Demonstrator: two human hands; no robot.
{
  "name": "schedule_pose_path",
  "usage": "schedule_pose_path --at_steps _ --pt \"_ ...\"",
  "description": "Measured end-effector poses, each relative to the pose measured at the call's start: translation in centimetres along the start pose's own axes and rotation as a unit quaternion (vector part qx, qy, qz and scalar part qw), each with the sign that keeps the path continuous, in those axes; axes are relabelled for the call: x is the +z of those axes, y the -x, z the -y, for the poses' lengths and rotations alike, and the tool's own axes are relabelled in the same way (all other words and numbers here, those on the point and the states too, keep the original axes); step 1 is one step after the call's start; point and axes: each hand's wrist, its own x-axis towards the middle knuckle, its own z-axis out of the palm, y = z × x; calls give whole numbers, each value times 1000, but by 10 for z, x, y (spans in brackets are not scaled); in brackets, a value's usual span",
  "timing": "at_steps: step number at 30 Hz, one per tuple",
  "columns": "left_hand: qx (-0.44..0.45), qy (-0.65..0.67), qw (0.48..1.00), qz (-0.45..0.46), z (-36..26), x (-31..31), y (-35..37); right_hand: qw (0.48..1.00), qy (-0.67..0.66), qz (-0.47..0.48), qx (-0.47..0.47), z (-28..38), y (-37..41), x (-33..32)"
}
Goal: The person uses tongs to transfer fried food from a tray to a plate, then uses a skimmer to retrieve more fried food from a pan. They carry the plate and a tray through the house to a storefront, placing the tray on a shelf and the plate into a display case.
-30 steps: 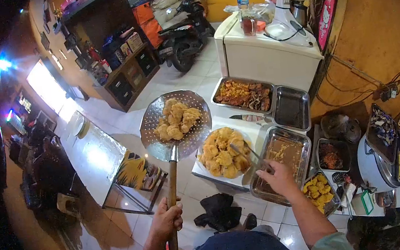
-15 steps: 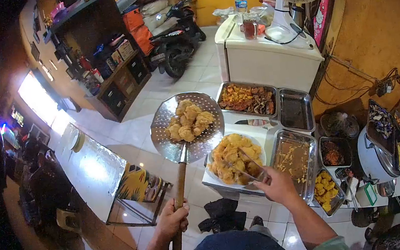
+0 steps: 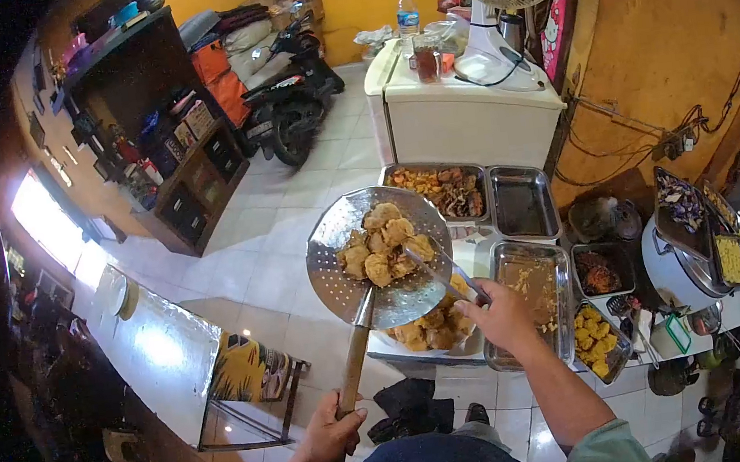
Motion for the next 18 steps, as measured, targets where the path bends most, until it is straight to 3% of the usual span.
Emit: schedule_pose_path --at_steps 2,4,10,14,18 --pt "-11 -6 1000 -4 -2 5 2 1000 3 3 7 -10 -2 0" --pt "-25 14 1000 -14 -3 9 4 990 -136 46 9 -22 -8 1" --pt "-20 77 996 -49 5 12 -1 958 -258 111 58 -16 -14 -29" --pt "-28 88 994 -52 4 13 2 976 -166 131 48 -15 -18 -28" --pt "-34 92 994 -52 11 15 4 993 -56 99 -28 -2 -19 -12"
